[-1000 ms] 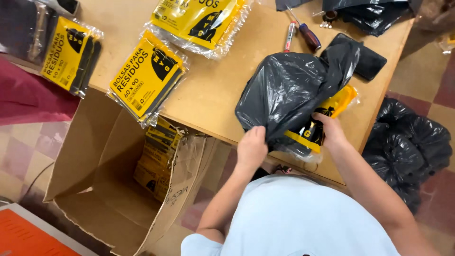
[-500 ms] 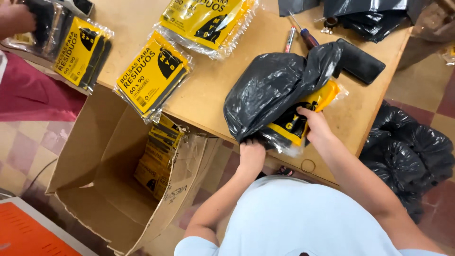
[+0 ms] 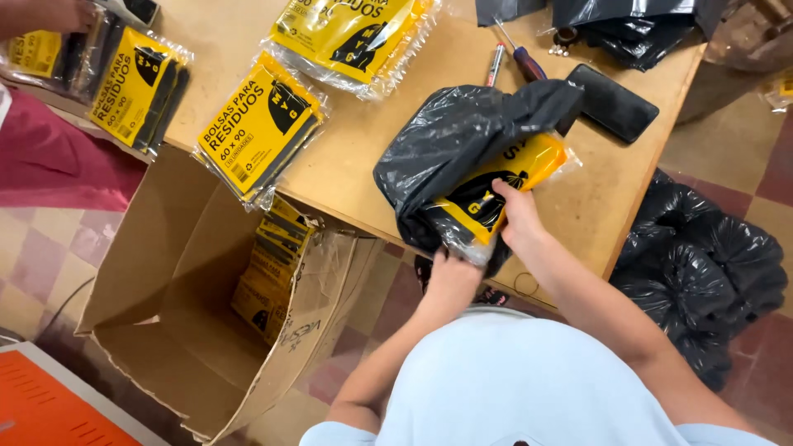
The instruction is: The person picks up yellow-packaged plastic bags from a table and places them inside a black trash bag. They then compress the air out of the trash bag, twist the opening, and use a tool to secure the top.
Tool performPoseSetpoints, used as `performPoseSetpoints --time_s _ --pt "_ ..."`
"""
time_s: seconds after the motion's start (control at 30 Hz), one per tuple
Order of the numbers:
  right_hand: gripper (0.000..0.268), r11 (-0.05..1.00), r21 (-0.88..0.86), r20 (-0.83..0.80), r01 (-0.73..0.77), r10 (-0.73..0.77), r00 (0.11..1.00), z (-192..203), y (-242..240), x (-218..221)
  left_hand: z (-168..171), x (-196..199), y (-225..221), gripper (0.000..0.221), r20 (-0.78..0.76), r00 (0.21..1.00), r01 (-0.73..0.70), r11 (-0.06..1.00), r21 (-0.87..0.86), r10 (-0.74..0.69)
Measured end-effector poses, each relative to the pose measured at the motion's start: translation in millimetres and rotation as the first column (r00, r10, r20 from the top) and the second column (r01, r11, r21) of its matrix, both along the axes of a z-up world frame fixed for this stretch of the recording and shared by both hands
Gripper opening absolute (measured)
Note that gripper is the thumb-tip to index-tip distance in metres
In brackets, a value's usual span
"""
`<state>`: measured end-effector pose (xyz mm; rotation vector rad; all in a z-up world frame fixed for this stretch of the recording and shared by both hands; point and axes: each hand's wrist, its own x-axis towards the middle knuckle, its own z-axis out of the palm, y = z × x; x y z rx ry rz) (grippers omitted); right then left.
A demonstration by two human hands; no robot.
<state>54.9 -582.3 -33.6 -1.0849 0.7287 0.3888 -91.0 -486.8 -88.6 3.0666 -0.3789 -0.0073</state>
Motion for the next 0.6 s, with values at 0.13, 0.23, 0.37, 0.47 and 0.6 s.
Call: performPoseSetpoints --time_s 0.13,0.23,0.37,0.47,0.6 --pt "0.052 0.946 -0.244 0.288 -0.212 0.279 0.916 -5 -10 -20 37 -9 -6 0.009 0.222 0.961 0.21 0.96 -0.183 -0.168" --pt "0.067 0.53 -0.712 0.322 -0.46 0.829 0.457 -3 -47 1 50 -1 8 0.009 0.195 0.968 0.219 0.918 -0.33 -0.161" --pt "0.115 -0.346 -0.92 -0.311 -0.183 0.93 -0.194 -46 -117 53 35 1 25 0.037 0.124 0.991 0.03 0.833 -0.553 0.046" --pt "0.078 -0.328 -0.92 -0.379 0.214 0.883 -0.278 -55 -124 80 47 3 27 0.026 -0.04 0.988 -0.136 0.728 -0.671 0.148" --pt "0.01 -0.072 -0.755 -0.299 0.652 0.922 -0.245 0 -104 106 113 13 15 0.032 -0.366 0.908 -0.403 0.658 -0.636 0.202"
